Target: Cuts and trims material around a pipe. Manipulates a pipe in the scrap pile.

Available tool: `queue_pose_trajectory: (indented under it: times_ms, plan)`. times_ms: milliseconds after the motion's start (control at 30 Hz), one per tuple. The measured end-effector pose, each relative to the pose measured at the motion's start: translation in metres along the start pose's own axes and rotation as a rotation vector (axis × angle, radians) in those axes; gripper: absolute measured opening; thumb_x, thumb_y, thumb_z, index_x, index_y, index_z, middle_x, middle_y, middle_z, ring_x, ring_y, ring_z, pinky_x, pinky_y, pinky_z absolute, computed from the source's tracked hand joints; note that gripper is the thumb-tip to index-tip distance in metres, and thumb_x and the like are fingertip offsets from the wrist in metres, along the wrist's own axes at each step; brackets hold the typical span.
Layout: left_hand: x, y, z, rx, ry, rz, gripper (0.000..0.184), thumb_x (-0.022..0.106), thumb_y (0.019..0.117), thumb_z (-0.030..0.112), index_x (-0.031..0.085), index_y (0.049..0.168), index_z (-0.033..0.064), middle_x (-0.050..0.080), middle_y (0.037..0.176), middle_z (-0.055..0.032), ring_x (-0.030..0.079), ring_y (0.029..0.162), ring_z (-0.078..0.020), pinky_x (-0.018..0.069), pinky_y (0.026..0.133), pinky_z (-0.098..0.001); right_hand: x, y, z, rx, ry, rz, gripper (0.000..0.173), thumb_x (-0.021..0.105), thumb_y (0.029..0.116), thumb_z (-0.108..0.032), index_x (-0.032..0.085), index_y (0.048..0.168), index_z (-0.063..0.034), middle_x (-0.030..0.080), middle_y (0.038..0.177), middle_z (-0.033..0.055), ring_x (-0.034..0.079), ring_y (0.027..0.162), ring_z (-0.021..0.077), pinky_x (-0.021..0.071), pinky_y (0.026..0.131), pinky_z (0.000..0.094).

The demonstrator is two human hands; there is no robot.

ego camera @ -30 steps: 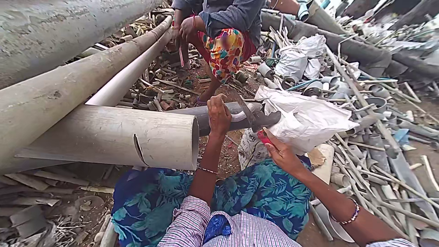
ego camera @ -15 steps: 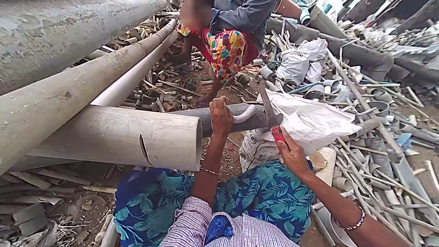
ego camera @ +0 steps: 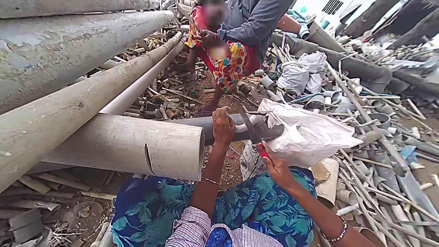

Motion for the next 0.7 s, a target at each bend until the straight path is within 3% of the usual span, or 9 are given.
queue_pose_trajectory:
  times_ms: [33,133,167,233,267,367,467,567,700]
  plan:
    - [0.000,0.000,0.000,0.004,-0.002,0.009,0.021,0.051,0.0944,-0.007,0.064,0.112,-0.0084,0.066,0.107,-0.0264,0.065,0.101,-0.0426,0.0542,0.088,-0.0480,0.002,-0.001,-0.003,-0.027,-0.004,-0.020,0.049,0.043,0.1050,-0.015,0.046,0.147,0.0101,0.072,0.099,0.0231,0.068,0.071,0.0200,0.0562,0.072,0.0317]
    - [-0.002,-0.003,0.001,-0.003,0.002,-0.029,0.023,0.050,0.0962,-0.005,0.061,0.117,-0.0068,0.064,0.113,-0.0261,0.064,0.104,-0.0426,0.0535,0.089,-0.0490,0.000,0.004,0.005,0.057,0.017,0.047,0.050,0.041,0.1059,-0.015,0.043,0.149,0.0096,0.067,0.086,0.0177,0.057,0.057,0.0154,0.0508,0.056,0.0311]
    - [-0.002,-0.003,0.001,-0.007,-0.001,-0.025,0.023,0.051,0.0958,-0.005,0.061,0.117,-0.0065,0.064,0.113,-0.0261,0.064,0.105,-0.0426,0.0535,0.089,-0.0493,0.000,0.005,0.005,0.053,0.008,0.048,0.050,0.041,0.1061,-0.015,0.042,0.150,0.0093,0.068,0.089,0.0185,0.058,0.058,0.0161,0.0516,0.057,0.0321]
    - [-0.003,-0.002,0.001,-0.013,-0.007,0.001,0.022,0.052,0.0941,-0.007,0.063,0.114,-0.0066,0.065,0.111,-0.0258,0.064,0.104,-0.0426,0.0537,0.089,-0.0492,0.003,0.003,-0.004,-0.012,0.000,0.007,0.050,0.042,0.1049,-0.015,0.044,0.148,0.0096,0.072,0.106,0.0241,0.068,0.072,0.0204,0.0562,0.070,0.0335]
    - [-0.002,-0.001,0.001,-0.011,-0.011,0.015,0.022,0.053,0.0936,-0.007,0.063,0.113,-0.0068,0.066,0.109,-0.0255,0.065,0.102,-0.0421,0.0538,0.088,-0.0487,0.004,0.003,-0.005,-0.017,0.010,0.012,0.050,0.042,0.1045,-0.015,0.045,0.148,0.0098,0.072,0.107,0.0239,0.069,0.073,0.0198,0.0562,0.072,0.0320]
    - [-0.002,-0.003,0.001,-0.010,-0.009,0.015,0.020,0.052,0.0945,-0.006,0.063,0.112,-0.0070,0.066,0.108,-0.0253,0.065,0.102,-0.0414,0.0541,0.088,-0.0480,0.005,0.003,0.004,0.080,0.067,0.069,0.051,0.041,0.1066,-0.016,0.039,0.151,0.0095,0.066,0.086,0.0155,0.053,0.055,0.0101,0.0477,0.052,0.0264]
    - [-0.001,-0.001,0.000,-0.006,-0.020,0.033,0.021,0.053,0.0927,-0.007,0.064,0.111,-0.0078,0.066,0.107,-0.0252,0.065,0.099,-0.0411,0.0543,0.086,-0.0481,0.013,-0.002,-0.007,0.022,0.061,0.033,0.051,0.043,0.1058,-0.018,0.044,0.149,0.0089,0.071,0.090,0.0173,0.057,0.058,0.0112,0.0518,0.059,0.0269]
    - [-0.002,-0.003,0.001,-0.016,-0.020,0.035,0.021,0.053,0.0930,-0.008,0.063,0.111,-0.0076,0.066,0.107,-0.0250,0.065,0.099,-0.0412,0.0547,0.086,-0.0475,0.013,0.001,0.000,0.094,0.090,0.091,0.051,0.042,0.1062,-0.015,0.040,0.150,0.0094,0.068,0.090,0.0171,0.053,0.055,0.0098,0.0481,0.052,0.0271]
    - [-0.003,-0.004,0.003,-0.001,-0.013,0.084,0.021,0.053,0.0909,-0.008,0.063,0.109,-0.0078,0.065,0.106,-0.0253,0.064,0.098,-0.0409,0.0540,0.085,-0.0467,0.021,-0.002,-0.015,0.010,0.095,0.049,0.050,0.043,0.1046,-0.015,0.045,0.147,0.0109,0.072,0.103,0.0206,0.061,0.064,0.0091,0.0529,0.065,0.0238]
Point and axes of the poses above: each hand's wrist, its own y-axis towards the middle knuckle, its own x-axis out of the palm, z = x × y, the point moved 6 cm from there along y, towards the middle knuckle
